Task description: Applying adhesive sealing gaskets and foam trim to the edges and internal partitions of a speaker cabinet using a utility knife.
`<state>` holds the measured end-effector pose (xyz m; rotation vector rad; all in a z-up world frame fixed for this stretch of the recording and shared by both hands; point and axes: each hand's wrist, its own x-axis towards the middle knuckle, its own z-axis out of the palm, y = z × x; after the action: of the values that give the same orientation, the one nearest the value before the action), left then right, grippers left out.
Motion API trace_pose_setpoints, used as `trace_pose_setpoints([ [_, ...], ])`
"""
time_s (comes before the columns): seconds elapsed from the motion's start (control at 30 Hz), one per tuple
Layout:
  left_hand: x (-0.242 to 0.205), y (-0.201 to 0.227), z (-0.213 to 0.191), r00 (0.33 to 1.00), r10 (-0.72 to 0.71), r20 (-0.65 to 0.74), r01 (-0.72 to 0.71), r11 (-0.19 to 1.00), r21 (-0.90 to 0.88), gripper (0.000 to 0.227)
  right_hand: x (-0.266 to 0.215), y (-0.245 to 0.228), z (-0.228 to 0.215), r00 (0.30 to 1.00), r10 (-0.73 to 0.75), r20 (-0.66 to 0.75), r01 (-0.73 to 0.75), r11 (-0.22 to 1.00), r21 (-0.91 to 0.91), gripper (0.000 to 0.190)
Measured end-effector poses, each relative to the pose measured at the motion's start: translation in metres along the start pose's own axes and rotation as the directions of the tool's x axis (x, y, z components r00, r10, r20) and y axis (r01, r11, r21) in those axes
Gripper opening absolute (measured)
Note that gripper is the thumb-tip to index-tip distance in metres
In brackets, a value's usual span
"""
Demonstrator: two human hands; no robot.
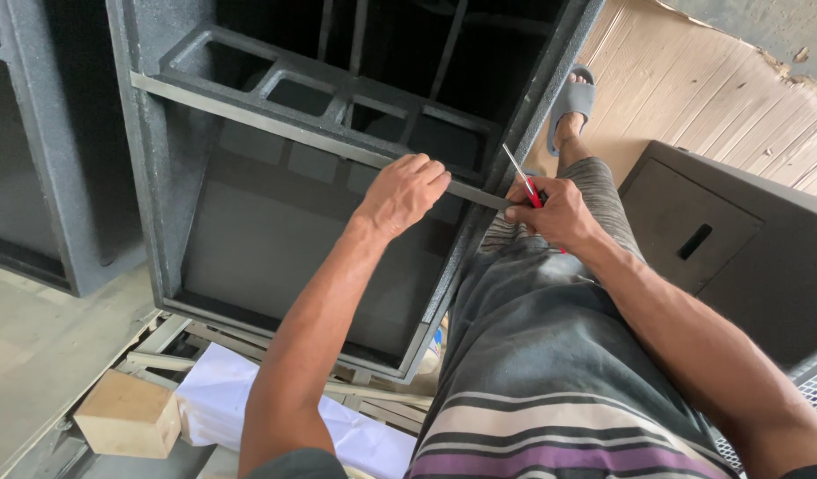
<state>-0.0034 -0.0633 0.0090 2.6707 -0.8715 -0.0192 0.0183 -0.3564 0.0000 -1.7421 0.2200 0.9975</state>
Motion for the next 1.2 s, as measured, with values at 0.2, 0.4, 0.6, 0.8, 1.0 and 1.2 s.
trace_pose_setpoints([
  [0.2, 0.009, 0.012, 0.002, 1.000, -0.002, -0.012, 0.002, 1.000, -0.019, 0.010, 0.000, 0.000, 0.000, 1.000, -0.012, -0.004, 0.012, 1.000, 0.001, 0.028],
  [0.4, 0.018, 0.035, 0.013, 0.989, 0.002, -0.146, 0.001, 1.000, 0.022, 0.014, 0.002, 0.006, -0.001, 1.000, 0.016, -0.003, -0.016, 1.000, 0.012, 0.029],
  [0.6, -0.004, 0.068, 0.049, 0.929, -0.153, -0.337, 0.211, 0.967, 0.141, 0.024, 0.010, 0.026, 0.000, 1.000, 0.004, -0.018, -0.004, 1.000, 0.006, 0.032],
  [0.8, -0.004, 0.116, 0.049, 0.885, -0.364, -0.289, 0.418, 0.895, 0.153, 0.044, 0.015, 0.034, 0.000, 0.996, 0.041, -0.073, -0.048, 0.994, -0.101, 0.030],
  [1.0, -0.029, 0.112, 0.036, 0.871, -0.457, -0.180, 0.489, 0.842, 0.227, 0.057, 0.016, 0.033, -0.010, 0.999, -0.019, -0.040, 0.004, 0.940, -0.340, 0.036],
  [1.2, -0.077, 0.032, 0.040, 0.813, -0.526, -0.250, 0.582, 0.723, 0.373, 0.061, 0.031, 0.036, -0.015, 0.998, -0.048, -0.031, 0.037, 0.955, -0.293, 0.028],
])
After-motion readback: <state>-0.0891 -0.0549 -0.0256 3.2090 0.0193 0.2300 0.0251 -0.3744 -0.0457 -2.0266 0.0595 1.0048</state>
